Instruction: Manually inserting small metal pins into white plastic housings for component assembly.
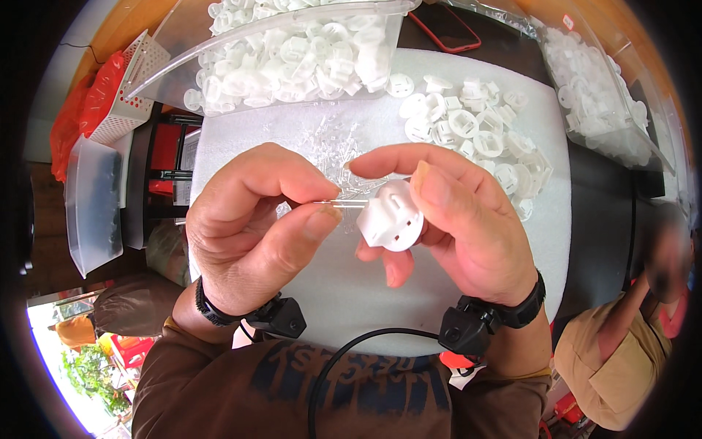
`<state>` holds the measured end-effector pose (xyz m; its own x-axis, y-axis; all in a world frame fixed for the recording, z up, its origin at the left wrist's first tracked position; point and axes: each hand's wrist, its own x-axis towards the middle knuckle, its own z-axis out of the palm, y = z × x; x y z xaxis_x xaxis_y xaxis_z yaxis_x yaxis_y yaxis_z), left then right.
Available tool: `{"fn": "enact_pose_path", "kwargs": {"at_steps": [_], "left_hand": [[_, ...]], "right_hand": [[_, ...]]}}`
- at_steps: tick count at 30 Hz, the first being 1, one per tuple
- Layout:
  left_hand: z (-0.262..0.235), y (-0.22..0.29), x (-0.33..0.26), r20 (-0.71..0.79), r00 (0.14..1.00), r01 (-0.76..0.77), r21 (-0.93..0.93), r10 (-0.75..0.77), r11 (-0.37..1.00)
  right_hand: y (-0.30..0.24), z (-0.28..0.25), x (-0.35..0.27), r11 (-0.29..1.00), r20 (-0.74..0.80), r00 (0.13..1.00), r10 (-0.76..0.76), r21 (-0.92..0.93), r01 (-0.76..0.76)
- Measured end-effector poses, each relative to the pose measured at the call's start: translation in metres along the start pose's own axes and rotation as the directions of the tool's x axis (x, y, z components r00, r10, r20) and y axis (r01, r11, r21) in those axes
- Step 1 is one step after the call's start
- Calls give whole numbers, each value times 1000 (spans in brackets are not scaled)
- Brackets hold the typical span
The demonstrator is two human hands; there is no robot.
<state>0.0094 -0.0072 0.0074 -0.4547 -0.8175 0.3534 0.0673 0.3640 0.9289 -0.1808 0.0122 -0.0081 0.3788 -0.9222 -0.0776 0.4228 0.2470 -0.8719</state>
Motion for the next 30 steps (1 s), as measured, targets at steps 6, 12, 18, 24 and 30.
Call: {"fn": "enact_pose_path", "kwargs": {"at_steps": [6, 12, 18, 24, 30], "left_hand": [[4, -1, -2, -33, 998, 56, 13, -56, 998], [-2, -5, 0, -55, 995, 83, 23, -82, 996], [4, -10, 0, -81, 987, 121, -219, -141, 968], [13, -14, -2, -91, 989, 90, -285, -120, 954], [16, -17, 0, -138, 979, 81, -412, -150, 907]], "right_hand": [[0, -3, 1, 999, -1, 1000, 9, -36, -9], [4, 0, 0, 998, -32, 999, -37, 50, 38], [2, 5, 0, 998, -95, 995, -24, 50, 28], [2, -3, -2, 1000, -93, 996, 10, 7, -9], [8, 1, 1, 989, -78, 986, -148, -30, 146]]}}
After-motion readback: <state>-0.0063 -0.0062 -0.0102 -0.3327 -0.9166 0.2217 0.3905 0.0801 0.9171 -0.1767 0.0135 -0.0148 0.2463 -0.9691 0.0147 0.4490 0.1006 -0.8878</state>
